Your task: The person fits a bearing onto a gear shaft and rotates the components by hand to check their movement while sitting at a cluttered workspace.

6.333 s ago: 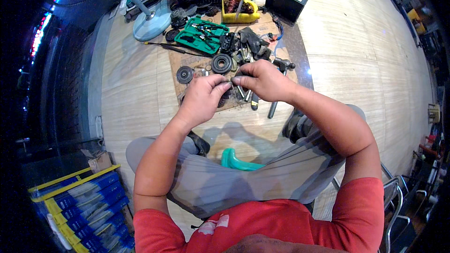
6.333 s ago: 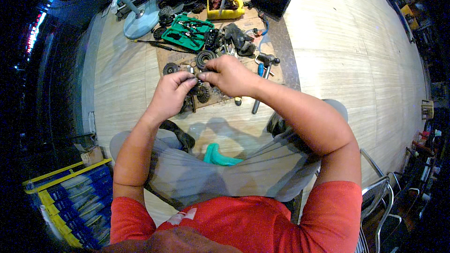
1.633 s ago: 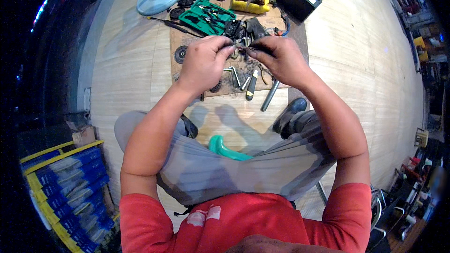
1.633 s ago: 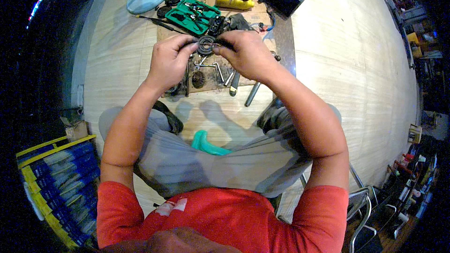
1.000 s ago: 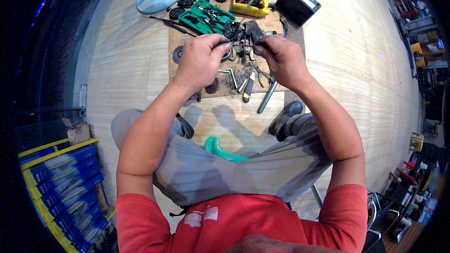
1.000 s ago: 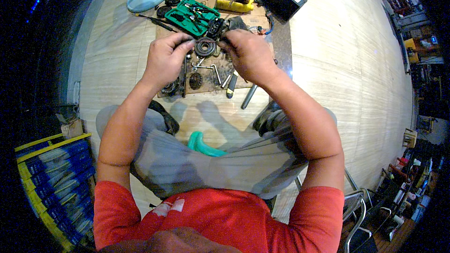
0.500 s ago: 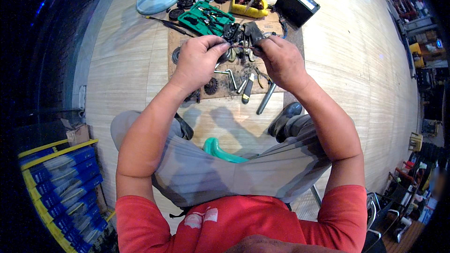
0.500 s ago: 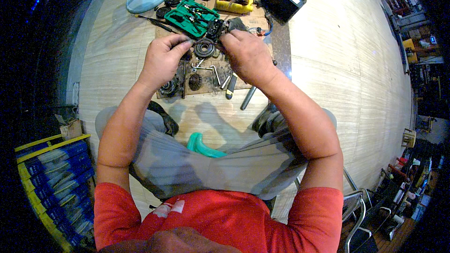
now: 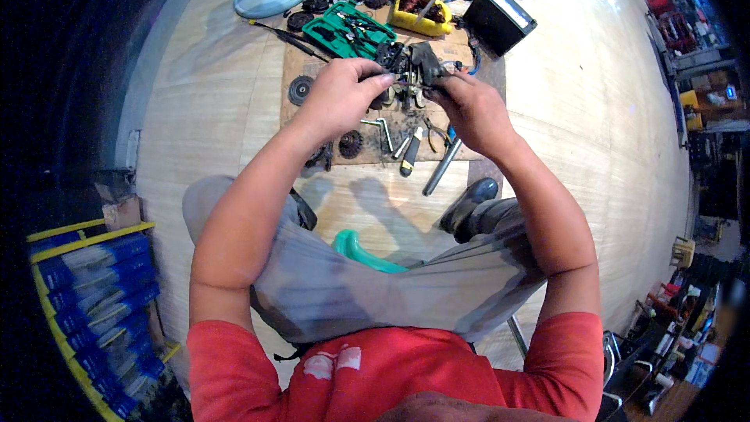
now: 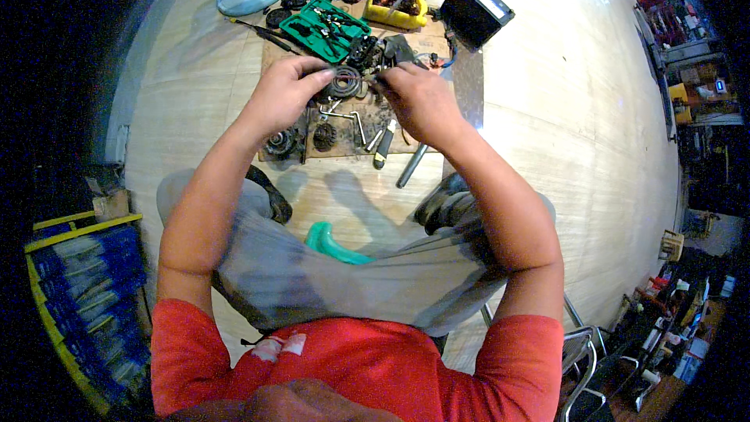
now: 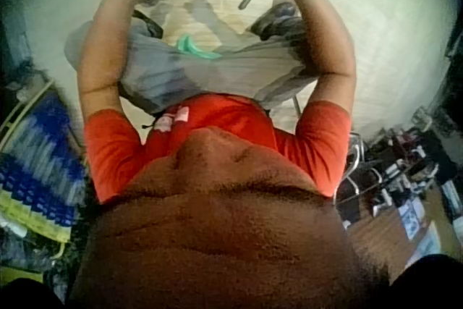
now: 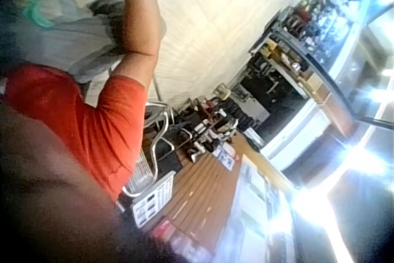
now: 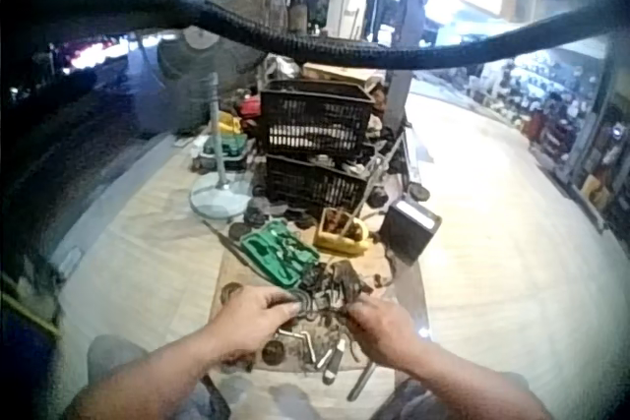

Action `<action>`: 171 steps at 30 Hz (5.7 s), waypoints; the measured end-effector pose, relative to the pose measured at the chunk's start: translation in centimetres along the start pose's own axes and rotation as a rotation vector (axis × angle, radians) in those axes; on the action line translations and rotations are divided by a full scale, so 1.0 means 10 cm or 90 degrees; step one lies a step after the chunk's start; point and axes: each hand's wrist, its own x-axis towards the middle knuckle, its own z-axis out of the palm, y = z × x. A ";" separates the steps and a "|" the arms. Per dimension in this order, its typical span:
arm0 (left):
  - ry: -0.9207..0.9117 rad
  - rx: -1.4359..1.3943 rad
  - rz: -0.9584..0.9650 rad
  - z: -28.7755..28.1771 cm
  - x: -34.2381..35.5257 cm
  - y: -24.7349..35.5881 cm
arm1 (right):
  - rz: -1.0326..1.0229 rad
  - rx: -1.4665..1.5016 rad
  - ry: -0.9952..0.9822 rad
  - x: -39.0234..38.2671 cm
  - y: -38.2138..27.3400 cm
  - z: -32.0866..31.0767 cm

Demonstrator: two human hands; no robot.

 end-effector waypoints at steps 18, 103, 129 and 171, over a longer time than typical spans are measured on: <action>0.245 -0.166 0.165 -1.28 0.14 0.18 | 0.661 0.753 0.003 -0.08 0.30 0.39; 0.087 0.460 -0.067 -1.52 -0.03 -0.36 | 0.846 0.548 -0.066 -0.70 0.50 4.21; 0.017 0.034 0.048 -0.04 0.13 -0.01 | 0.651 1.075 0.016 -0.72 -0.31 0.42; 0.012 -0.563 -0.240 0.75 -0.47 -0.73 | 0.739 1.121 0.014 -0.80 -0.14 0.81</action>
